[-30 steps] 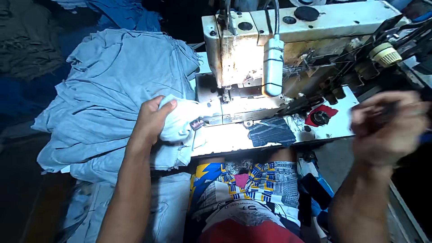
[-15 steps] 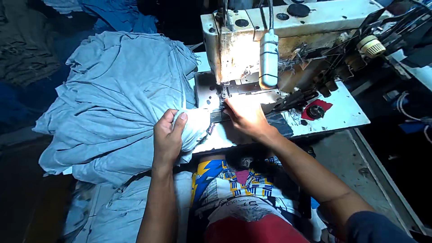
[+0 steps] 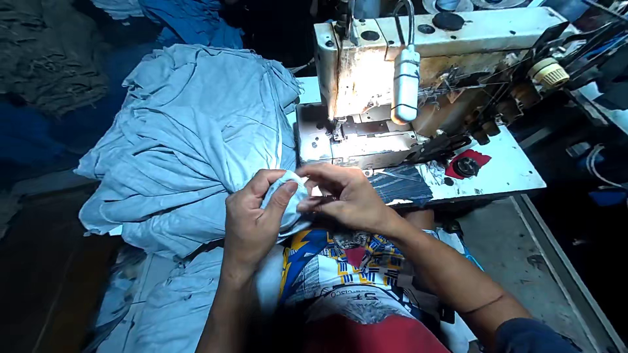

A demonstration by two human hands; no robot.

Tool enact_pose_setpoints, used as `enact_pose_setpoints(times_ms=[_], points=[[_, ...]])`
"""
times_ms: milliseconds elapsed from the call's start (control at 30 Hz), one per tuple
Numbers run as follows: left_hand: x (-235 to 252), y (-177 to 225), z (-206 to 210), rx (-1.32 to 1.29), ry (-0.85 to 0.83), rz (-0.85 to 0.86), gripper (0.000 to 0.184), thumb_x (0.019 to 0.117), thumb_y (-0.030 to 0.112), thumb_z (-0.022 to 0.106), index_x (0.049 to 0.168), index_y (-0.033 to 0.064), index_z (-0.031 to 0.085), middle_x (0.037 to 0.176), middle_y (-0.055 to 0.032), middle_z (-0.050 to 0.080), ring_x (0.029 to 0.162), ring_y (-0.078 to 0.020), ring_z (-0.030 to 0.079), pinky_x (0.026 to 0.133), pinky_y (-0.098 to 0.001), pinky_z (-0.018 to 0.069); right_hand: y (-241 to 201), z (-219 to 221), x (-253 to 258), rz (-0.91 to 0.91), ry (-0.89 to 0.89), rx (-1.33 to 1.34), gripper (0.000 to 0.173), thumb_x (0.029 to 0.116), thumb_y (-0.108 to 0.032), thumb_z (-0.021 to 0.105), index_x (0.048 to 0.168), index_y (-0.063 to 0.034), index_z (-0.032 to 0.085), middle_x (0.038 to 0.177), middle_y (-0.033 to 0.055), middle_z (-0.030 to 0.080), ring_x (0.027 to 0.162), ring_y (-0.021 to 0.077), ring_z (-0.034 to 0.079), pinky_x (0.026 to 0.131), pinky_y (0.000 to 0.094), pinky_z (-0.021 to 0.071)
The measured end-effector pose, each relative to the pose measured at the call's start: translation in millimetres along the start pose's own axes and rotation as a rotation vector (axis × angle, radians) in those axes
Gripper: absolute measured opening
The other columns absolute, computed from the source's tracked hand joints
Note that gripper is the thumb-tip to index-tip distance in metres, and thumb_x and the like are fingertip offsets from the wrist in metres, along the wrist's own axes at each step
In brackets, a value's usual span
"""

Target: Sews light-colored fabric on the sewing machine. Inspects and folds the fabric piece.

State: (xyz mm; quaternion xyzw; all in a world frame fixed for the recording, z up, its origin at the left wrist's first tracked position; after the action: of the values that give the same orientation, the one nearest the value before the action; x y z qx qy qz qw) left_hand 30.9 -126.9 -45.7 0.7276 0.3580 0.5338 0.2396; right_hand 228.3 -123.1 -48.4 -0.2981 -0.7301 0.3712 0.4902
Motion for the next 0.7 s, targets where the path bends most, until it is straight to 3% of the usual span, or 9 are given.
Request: enact_pose_setpoints(times_ms=[67,200,233,300,333,433,533,633,700], points=[[8,9,-13,0.067,0.064,0.028,0.021,0.0999,0.015,0.067,0.119,0.0078,0.068,0.11,0.001,0.072,0.096,-0.0084,0.069,0.085,-0.0291,0.0603,-16,-2,5,-0.014,0.029,0.0,0.011,0.0893,0.002,0.072,0.1,0.0024,0.071,0.082,0.0063,0.07,0.066,0.009,0.064,0.059,0.0255,0.0574],[17,24,-32,0.125,0.226,0.1,0.026,0.098,0.013,0.069,0.122,0.0074,0.06,0.113,-0.0016,0.065,0.094,-0.0112,0.065,0.081,-0.0288,0.058,-60,-10,22,-0.109,0.089,-0.09,0.007,0.0918,0.001,0.064,0.099,-0.0005,0.064,0.078,0.0057,0.062,0.055,0.0098,0.053,0.044,0.0229,0.0455],[17,30,-32,0.094,0.217,0.132,0.026,0.0975,0.011,0.069,0.121,0.0069,0.059,0.113,-0.0017,0.065,0.096,-0.0123,0.066,0.084,-0.0301,0.0584,-66,-9,31,-0.146,0.066,-0.109,0.012,0.0912,-0.001,0.068,0.102,0.0,0.063,0.084,0.0074,0.063,0.057,0.0106,0.056,0.044,0.0238,0.0486],[18,40,-30,0.06,0.163,0.188,0.025,0.0968,0.009,0.07,0.12,0.0068,0.06,0.113,-0.0012,0.066,0.099,-0.0127,0.066,0.086,-0.0305,0.0585,-67,-2,51,-0.201,-0.059,-0.133,0.038,0.0899,-0.01,0.079,0.122,0.0038,0.063,0.109,0.0108,0.07,0.087,0.0128,0.071,0.07,0.0286,0.0627],[17,44,-30,0.053,0.139,0.202,0.025,0.0967,0.008,0.069,0.121,0.0071,0.061,0.113,-0.0009,0.066,0.099,-0.0123,0.066,0.085,-0.0295,0.0586,-64,3,58,-0.2,-0.124,-0.112,0.047,0.0884,-0.011,0.081,0.128,0.0051,0.062,0.111,0.0113,0.071,0.092,0.0126,0.07,0.076,0.0286,0.0621],[13,51,-42,0.027,0.156,0.196,0.028,0.096,0.008,0.071,0.122,0.0088,0.06,0.112,-0.0003,0.066,0.093,-0.012,0.066,0.077,-0.026,0.0581,-64,12,64,-0.16,-0.172,-0.104,0.016,0.0892,-0.007,0.079,0.101,0.0013,0.072,0.083,0.0062,0.071,0.071,0.0097,0.066,0.066,0.0278,0.0583],[4,51,-55,0.191,0.315,0.316,0.04,0.0948,0.02,0.075,0.127,0.0082,0.055,0.12,-0.0003,0.058,0.087,-0.0068,0.059,0.069,-0.0194,0.0511,-85,10,66,-0.259,-0.098,-0.234,0.003,0.0914,-0.004,0.071,0.091,-0.0018,0.069,0.076,0.0031,0.067,0.066,0.0086,0.063,0.06,0.0284,0.0548],[1,67,-51,0.521,0.236,0.481,0.046,0.0921,0.05,0.073,0.111,0.0092,0.067,0.134,-0.0103,0.051,0.117,-0.0173,0.053,0.096,-0.0325,0.0461,-118,7,75,-0.399,0.027,-0.319,0.003,0.0868,-0.001,0.068,0.09,-0.0021,0.069,0.075,0.0017,0.065,0.066,0.0069,0.061,0.059,0.0273,0.0524],[9,70,-43,0.624,0.104,0.488,0.054,0.0837,0.058,0.078,0.104,0.0085,0.072,0.145,-0.0237,0.048,0.128,-0.0326,0.054,0.1,-0.0465,0.0502,-144,-1,79,-0.462,0.175,-0.396,0.005,0.0838,-0.004,0.073,0.079,-0.0058,0.071,0.07,-0.0024,0.065,0.062,0.0018,0.06,0.056,0.0227,0.0515]])
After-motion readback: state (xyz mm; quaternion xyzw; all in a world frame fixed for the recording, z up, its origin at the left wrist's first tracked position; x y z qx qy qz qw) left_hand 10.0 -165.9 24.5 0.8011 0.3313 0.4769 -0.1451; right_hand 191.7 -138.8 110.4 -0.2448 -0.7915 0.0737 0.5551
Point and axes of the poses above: each hand's wrist, its own x-axis towards the middle knuckle, its own z-axis out of the palm, y = z × x, the point moved 2 cm from there along x, towards the middle knuckle
